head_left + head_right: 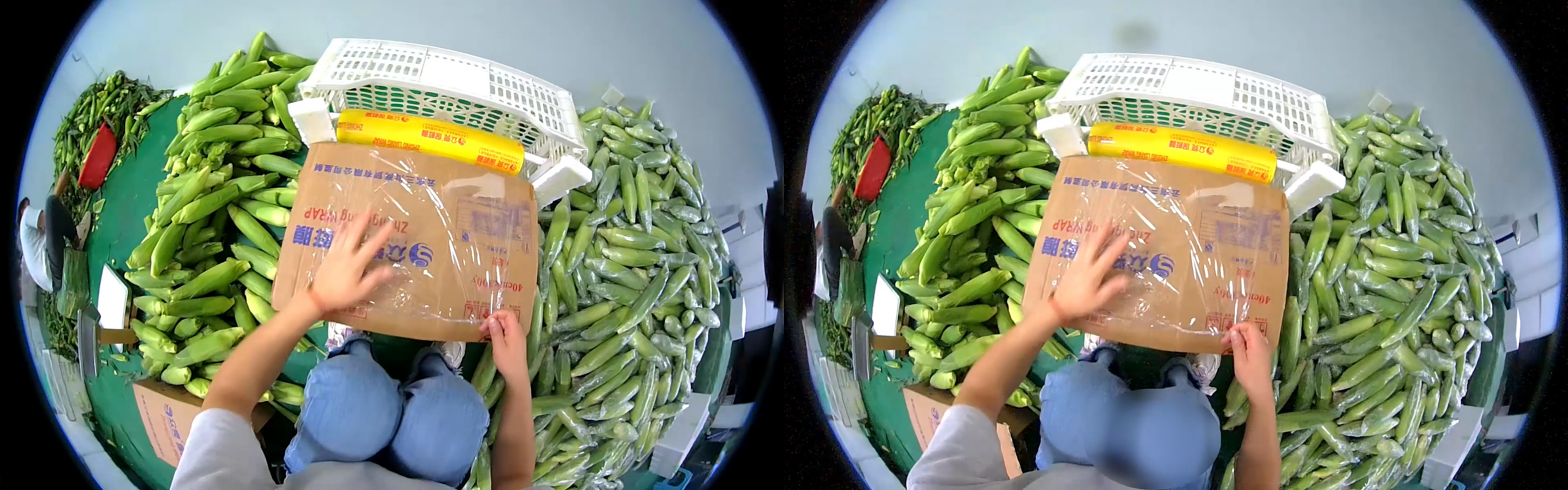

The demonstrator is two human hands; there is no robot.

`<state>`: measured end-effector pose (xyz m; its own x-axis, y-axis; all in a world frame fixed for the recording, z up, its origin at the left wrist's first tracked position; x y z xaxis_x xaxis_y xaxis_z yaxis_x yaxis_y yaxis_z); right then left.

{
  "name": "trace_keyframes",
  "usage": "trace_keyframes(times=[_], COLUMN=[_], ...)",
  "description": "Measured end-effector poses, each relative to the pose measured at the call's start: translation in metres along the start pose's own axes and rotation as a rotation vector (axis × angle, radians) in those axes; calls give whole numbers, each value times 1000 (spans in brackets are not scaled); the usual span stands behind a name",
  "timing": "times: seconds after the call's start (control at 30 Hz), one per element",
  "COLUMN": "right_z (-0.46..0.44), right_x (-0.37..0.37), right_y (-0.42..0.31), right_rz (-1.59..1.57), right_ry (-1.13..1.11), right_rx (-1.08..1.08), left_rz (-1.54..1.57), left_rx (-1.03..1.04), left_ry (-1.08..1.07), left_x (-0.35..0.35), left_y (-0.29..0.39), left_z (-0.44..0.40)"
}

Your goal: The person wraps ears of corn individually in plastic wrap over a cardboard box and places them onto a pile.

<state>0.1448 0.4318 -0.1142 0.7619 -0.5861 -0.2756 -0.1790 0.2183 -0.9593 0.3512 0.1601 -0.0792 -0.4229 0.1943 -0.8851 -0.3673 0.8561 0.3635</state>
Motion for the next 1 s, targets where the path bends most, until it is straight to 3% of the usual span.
trace_keyframes(times=[0.13, 0.2, 0.33, 0.4, 0.47, 0.53, 0.6, 0.67, 0.7, 0.77, 0.8, 0.83, 0.9, 0.93, 1.0], right_z=[-5, -8, -19, -13, -2, 0, -10, -11, -9, -14, -14, -16, -21, -20, -20], right_x=[-3, -3, -8, -10, -8, -13, -16, -15, -14, -12, -12, -10, -9, -5, -2], right_y=[6, 1, -12, -25, -20, 11, 29, 32, 31, 20, 21, 27, 26, 22, 18], right_rz=[17, 68, -177, -227, -59, 61, 5, 5, 5, 20, -17, -56, -70, -41, 13], right_ry=[46, 114, 129, -38, -108, -192, -183, -145, -145, -153, -164, -168, -178, -189, -206], right_rx=[-21, -118, -112, -204, -72, -20, 25, 82, 89, 107, 152, 189, 199, 178, 148], left_rz=[-73, -24, -70, -46, -50, 70, 115, 110, 235, 803, 805, 832, 1011, 923, 782], left_rx=[-62, -14, 42, 23, 85, 44, -64, -795, -1139, -1840, -1916, -2000, -1905, -2077, -2133], left_ry=[-68, 146, 273, 247, 332, 286, 408, 623, 848, 1221, 1401, 1377, 1303, 1283, 1239], left_x=[-13, -12, -19, -35, -39, -27, -7, 15, 37, 38, 44, 45, 32, 28, 48], left_y=[-2, -11, -25, -23, -23, -17, -23, -42, -78, -126, -151, -171, -190, -197, -230], left_z=[99, 113, 112, 116, 132, 155, 187, 238, 275, 335, 360, 379, 387, 383, 406])
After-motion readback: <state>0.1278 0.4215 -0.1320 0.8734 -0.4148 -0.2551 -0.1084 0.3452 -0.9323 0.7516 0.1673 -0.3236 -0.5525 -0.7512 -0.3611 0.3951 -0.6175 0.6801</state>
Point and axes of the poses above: each hand's wrist, its own z-axis away from the middle knuckle, its own x-axis out of the palm, y = z × x, the point moved 2 cm from there along -z, towards the middle knuckle, and after that the axes turned 7 degrees about -z, right-handed, at the moved point
